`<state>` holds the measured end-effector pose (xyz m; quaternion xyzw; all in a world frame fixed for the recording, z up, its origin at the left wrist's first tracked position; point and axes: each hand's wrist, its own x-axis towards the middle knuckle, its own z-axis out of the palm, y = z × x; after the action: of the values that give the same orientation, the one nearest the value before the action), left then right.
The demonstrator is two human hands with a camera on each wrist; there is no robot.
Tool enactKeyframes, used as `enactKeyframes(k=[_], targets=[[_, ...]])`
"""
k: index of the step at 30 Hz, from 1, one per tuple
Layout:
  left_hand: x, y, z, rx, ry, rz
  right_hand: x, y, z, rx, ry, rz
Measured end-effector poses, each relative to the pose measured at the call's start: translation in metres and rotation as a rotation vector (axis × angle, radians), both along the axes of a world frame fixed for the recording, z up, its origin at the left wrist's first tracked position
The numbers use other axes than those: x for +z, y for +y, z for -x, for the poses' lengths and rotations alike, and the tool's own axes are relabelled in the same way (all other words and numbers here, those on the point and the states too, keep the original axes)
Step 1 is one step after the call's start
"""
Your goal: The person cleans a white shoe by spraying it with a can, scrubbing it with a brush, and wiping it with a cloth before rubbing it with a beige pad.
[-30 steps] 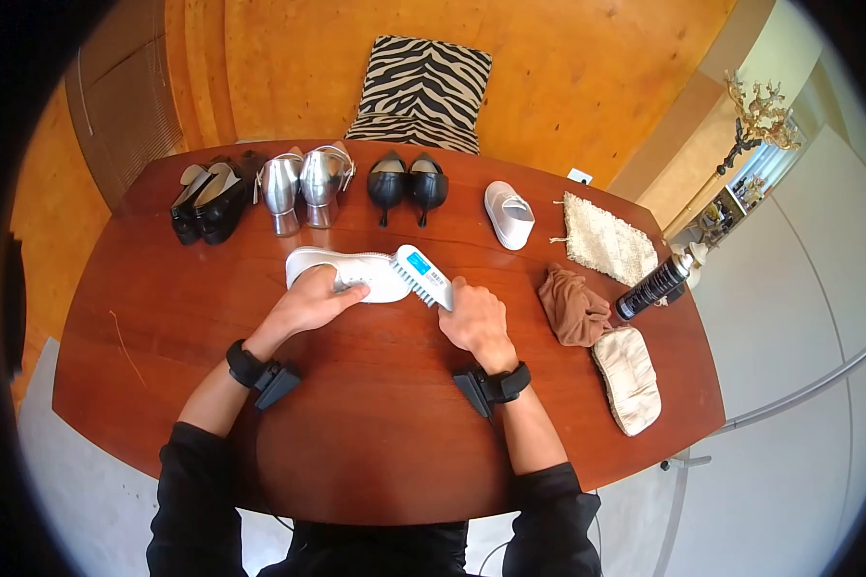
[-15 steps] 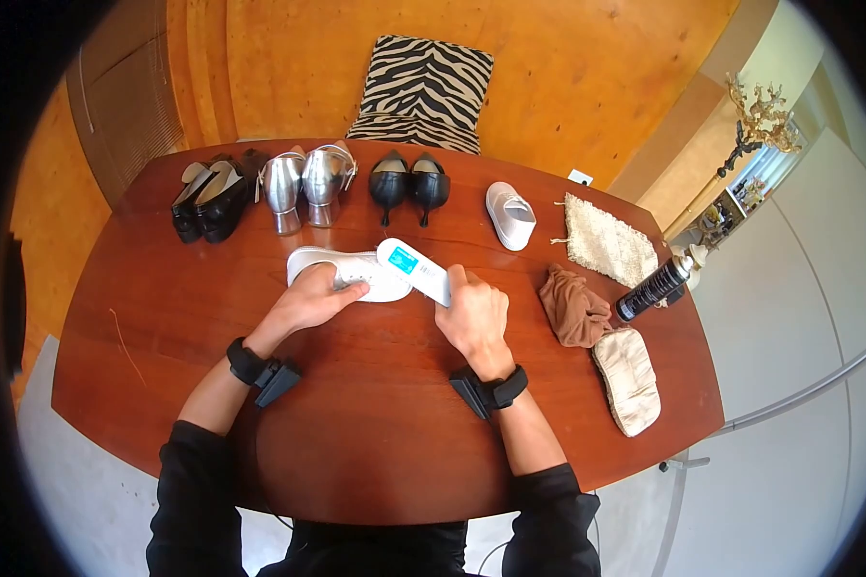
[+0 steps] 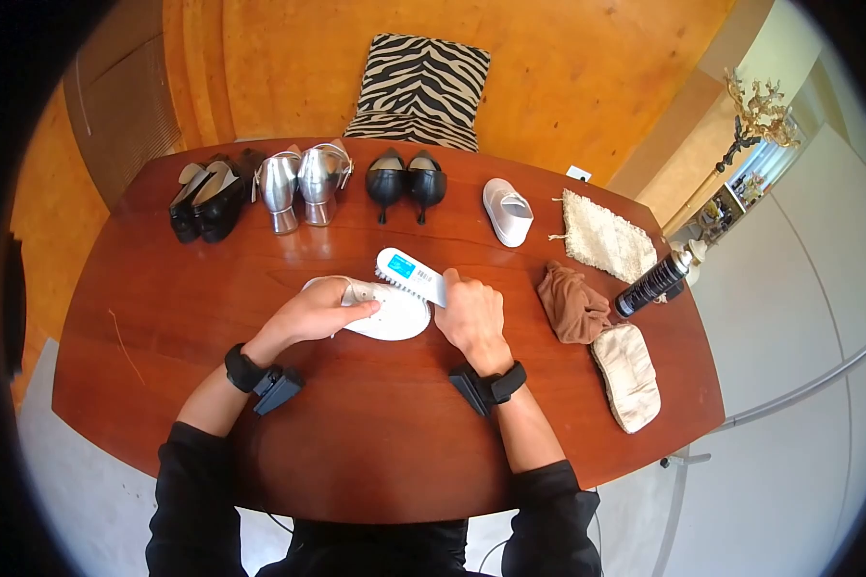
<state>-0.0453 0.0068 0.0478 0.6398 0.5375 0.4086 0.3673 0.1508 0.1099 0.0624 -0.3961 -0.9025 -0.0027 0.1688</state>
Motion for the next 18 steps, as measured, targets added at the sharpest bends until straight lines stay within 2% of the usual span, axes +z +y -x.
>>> enactKeyframes(k=[1, 3, 4, 6, 10, 15, 18], targets=[[0.003, -0.002, -0.001, -0.002, 0.001, 0.001, 0.001, 0.000, 0.000, -0.002, 0.001, 0.001], [0.010, -0.006, -0.002, 0.166, 0.436, 0.003, 0.003, -0.001, 0.000, 0.001, -0.020, 0.008], [0.011, -0.006, -0.003, 0.165, 0.437, 0.004, 0.005, -0.003, 0.000, 0.000, -0.019, 0.010], [0.011, -0.008, -0.004, 0.304, 0.671, -0.015, 0.012, -0.011, 0.002, 0.019, 0.012, 0.007], [0.025, -0.014, -0.008, 0.334, 0.721, -0.064, 0.020, -0.021, 0.005, 0.020, 0.034, 0.075], [0.033, -0.018, -0.005, 0.281, 0.737, -0.005, 0.016, -0.014, 0.003, -0.052, -0.112, 0.305], [0.036, -0.019, -0.002, 0.244, 0.731, 0.040, 0.016, -0.012, 0.003, -0.049, -0.121, 0.325]])
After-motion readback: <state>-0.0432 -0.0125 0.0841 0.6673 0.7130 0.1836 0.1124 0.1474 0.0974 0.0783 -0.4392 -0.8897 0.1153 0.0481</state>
